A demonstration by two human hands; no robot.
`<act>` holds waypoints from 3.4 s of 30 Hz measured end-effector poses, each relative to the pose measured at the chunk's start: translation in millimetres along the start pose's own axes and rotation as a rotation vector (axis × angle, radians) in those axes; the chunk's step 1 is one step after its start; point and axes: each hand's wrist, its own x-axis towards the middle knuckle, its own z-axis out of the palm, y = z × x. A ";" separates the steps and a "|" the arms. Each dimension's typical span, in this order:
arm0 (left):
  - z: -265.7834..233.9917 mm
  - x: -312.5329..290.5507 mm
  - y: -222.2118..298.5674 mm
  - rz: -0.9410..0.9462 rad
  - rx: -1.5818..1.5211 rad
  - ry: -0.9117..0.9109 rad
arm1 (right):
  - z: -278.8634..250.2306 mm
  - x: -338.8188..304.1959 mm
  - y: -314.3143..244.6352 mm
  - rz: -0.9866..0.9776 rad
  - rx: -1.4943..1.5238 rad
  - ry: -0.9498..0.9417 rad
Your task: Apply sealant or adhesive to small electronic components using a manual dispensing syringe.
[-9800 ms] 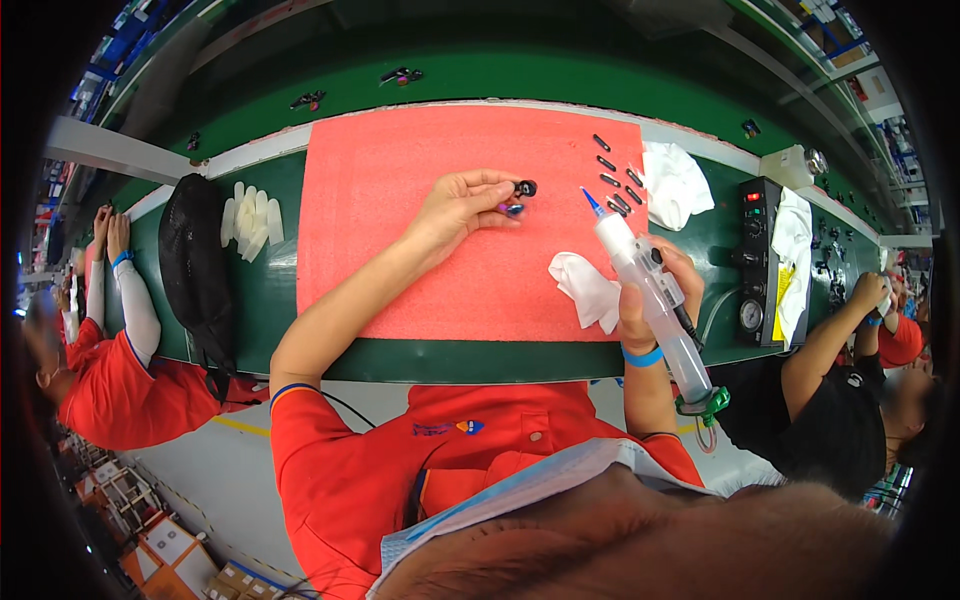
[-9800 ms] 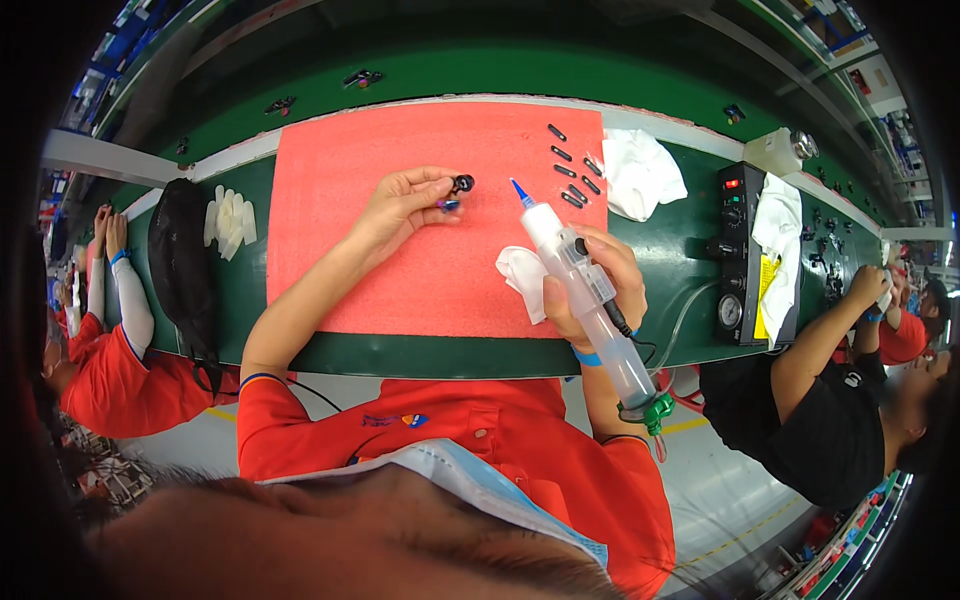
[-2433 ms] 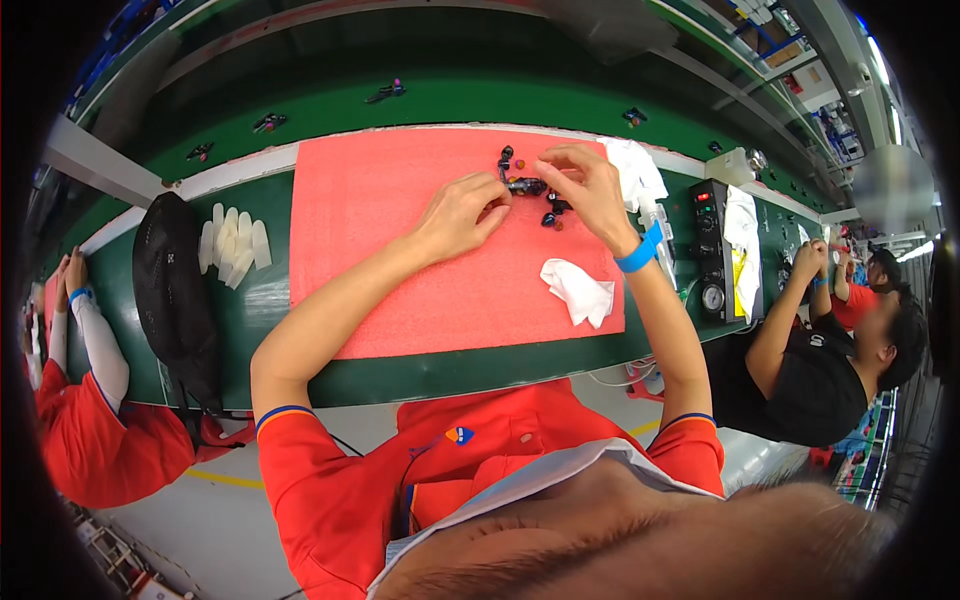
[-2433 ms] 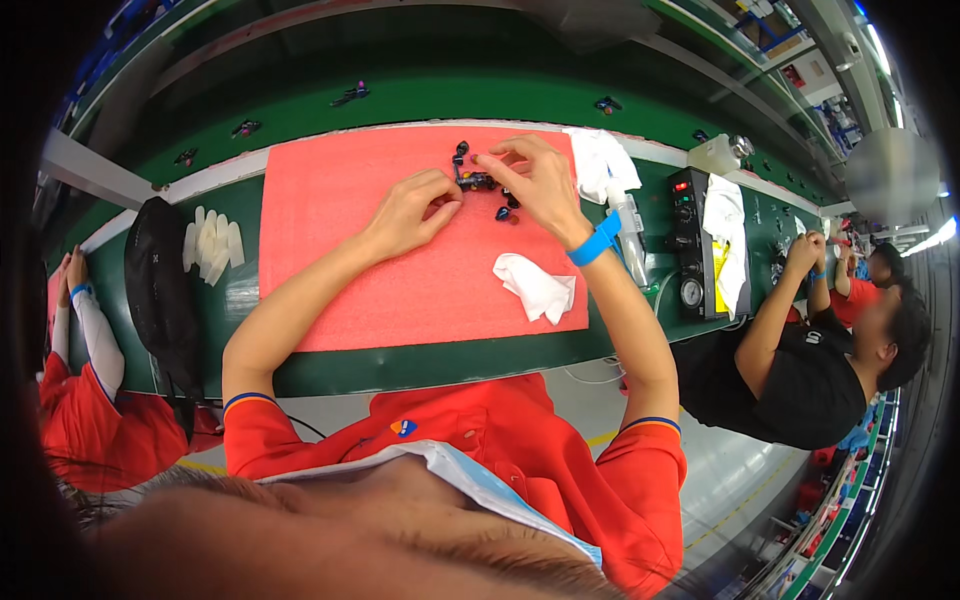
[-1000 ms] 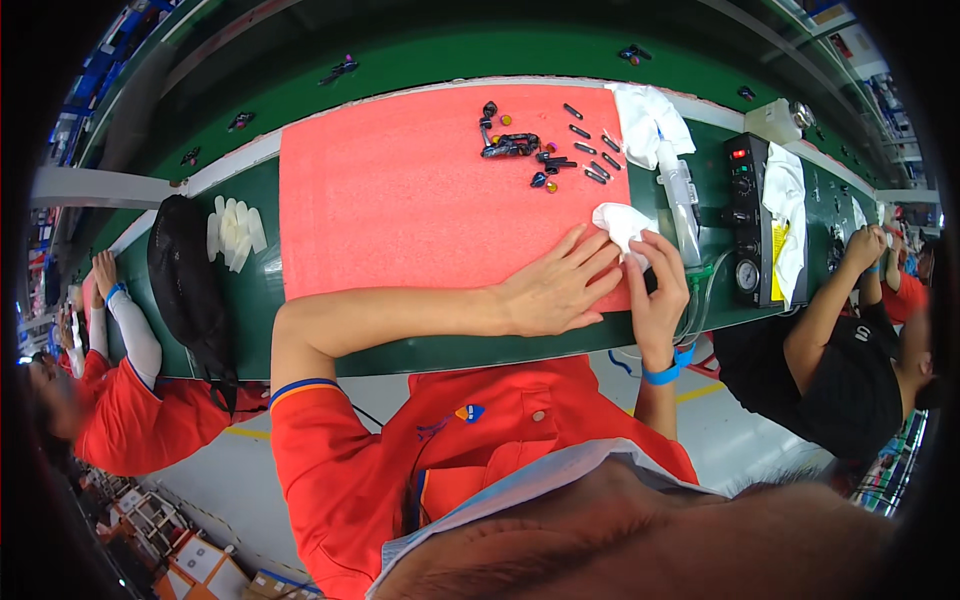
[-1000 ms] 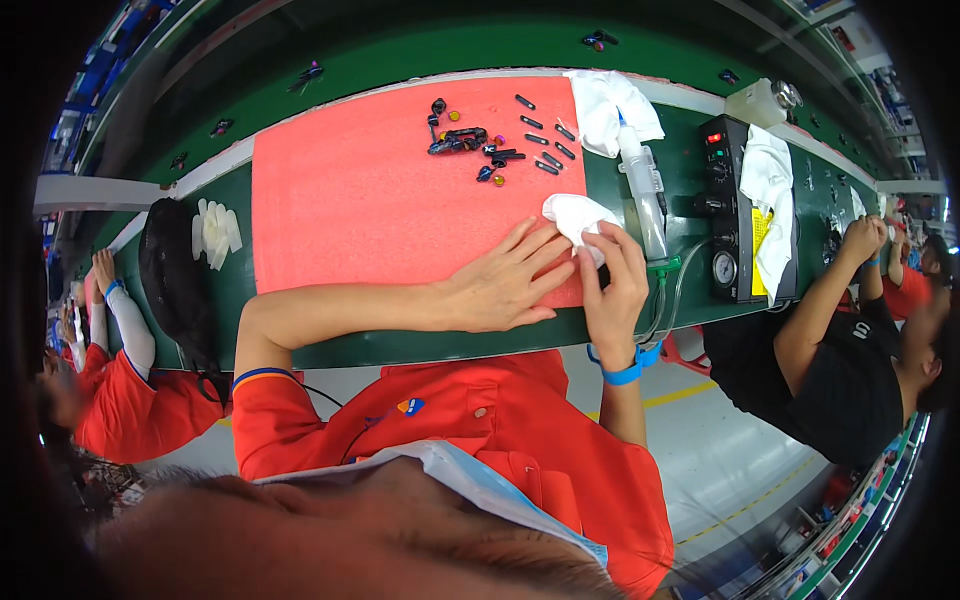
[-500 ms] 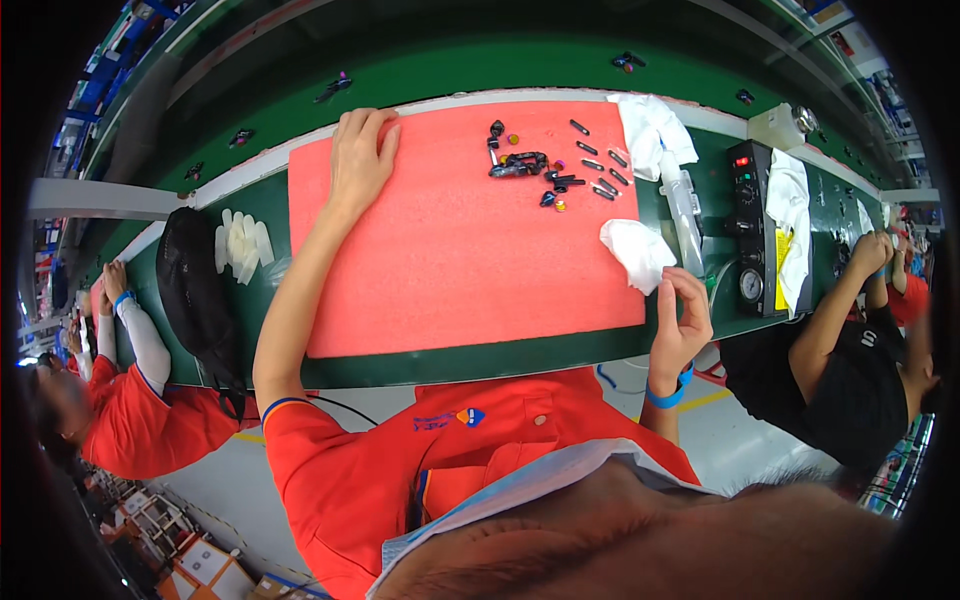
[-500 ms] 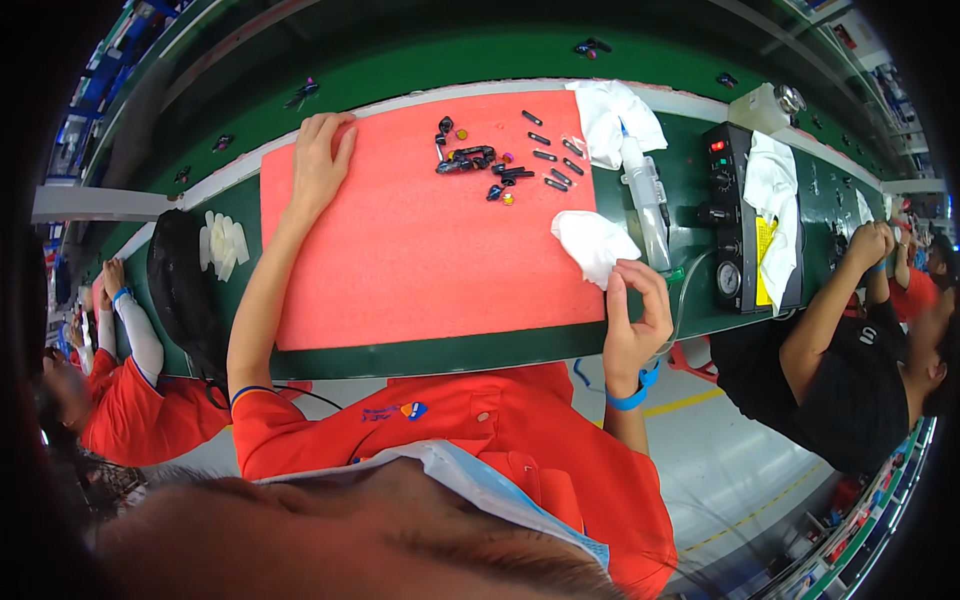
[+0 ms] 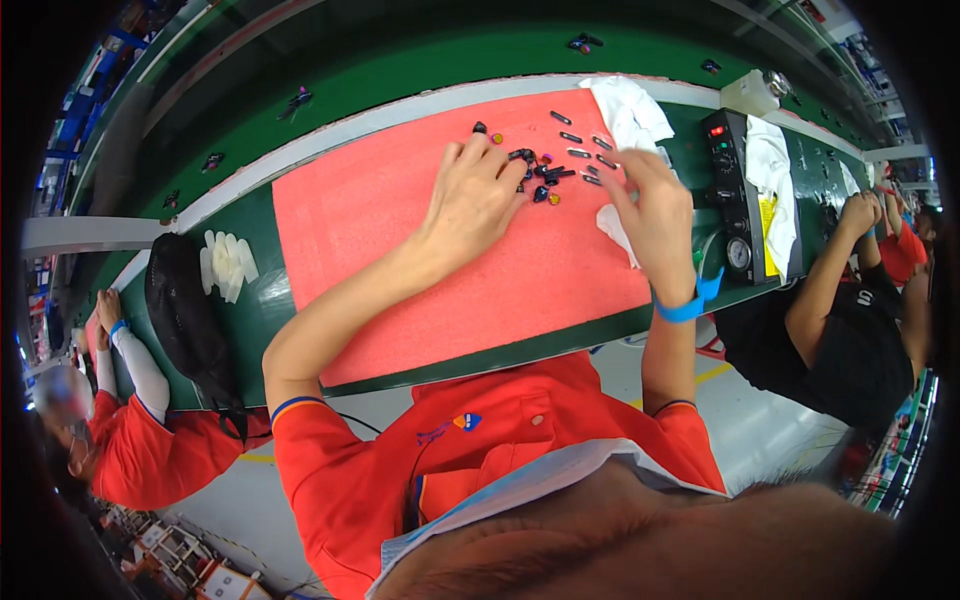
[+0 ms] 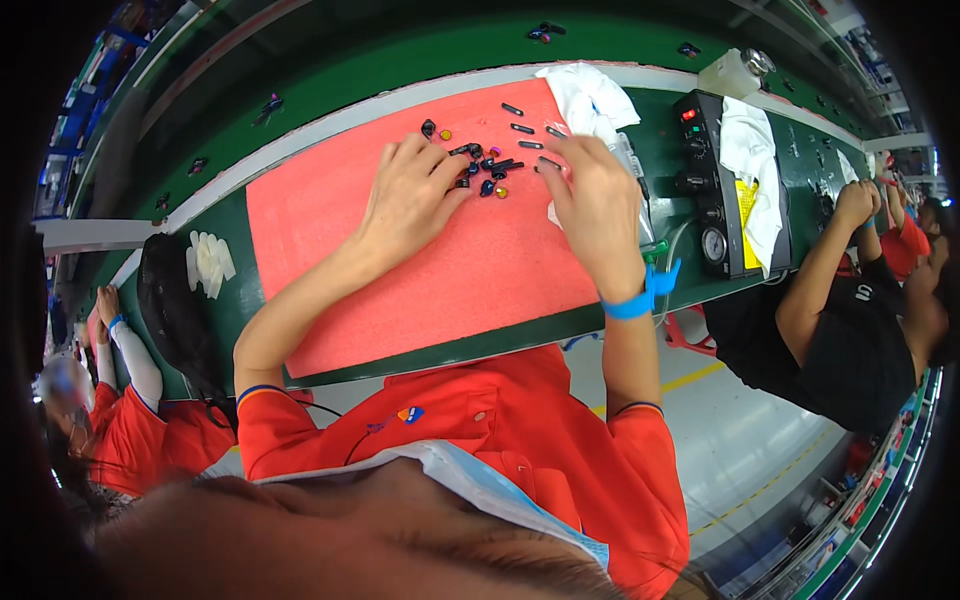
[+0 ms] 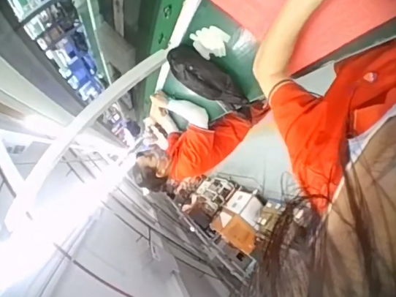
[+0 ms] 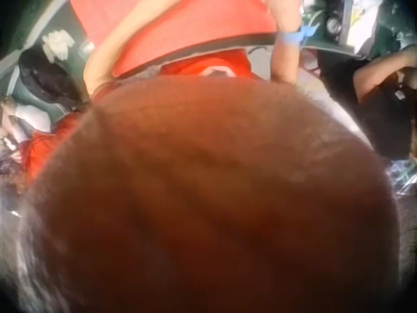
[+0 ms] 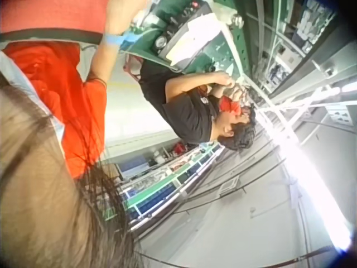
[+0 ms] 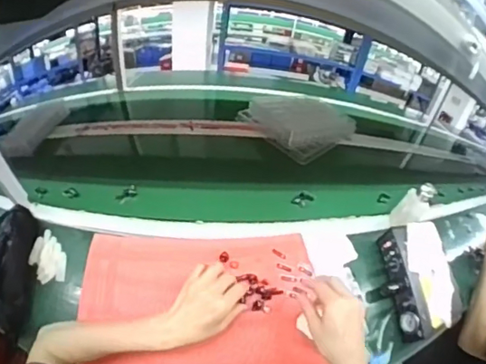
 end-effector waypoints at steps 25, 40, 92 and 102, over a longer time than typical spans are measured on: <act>-32.7 -22.9 -5.6 -0.646 -0.884 -0.194 | 55.0 60.5 22.9 -0.053 -0.204 -0.037; -34.2 -38.5 -22.2 -0.791 -1.476 -0.180 | 61.7 1.7 -43.7 0.140 0.889 -0.077; -27.4 -49.7 -16.9 -0.925 -1.722 -0.121 | 62.2 -2.5 -57.8 -0.623 0.415 0.099; -48.5 -36.5 -4.7 -0.620 -1.087 -0.064 | 71.4 -9.1 -48.9 -0.477 0.397 0.119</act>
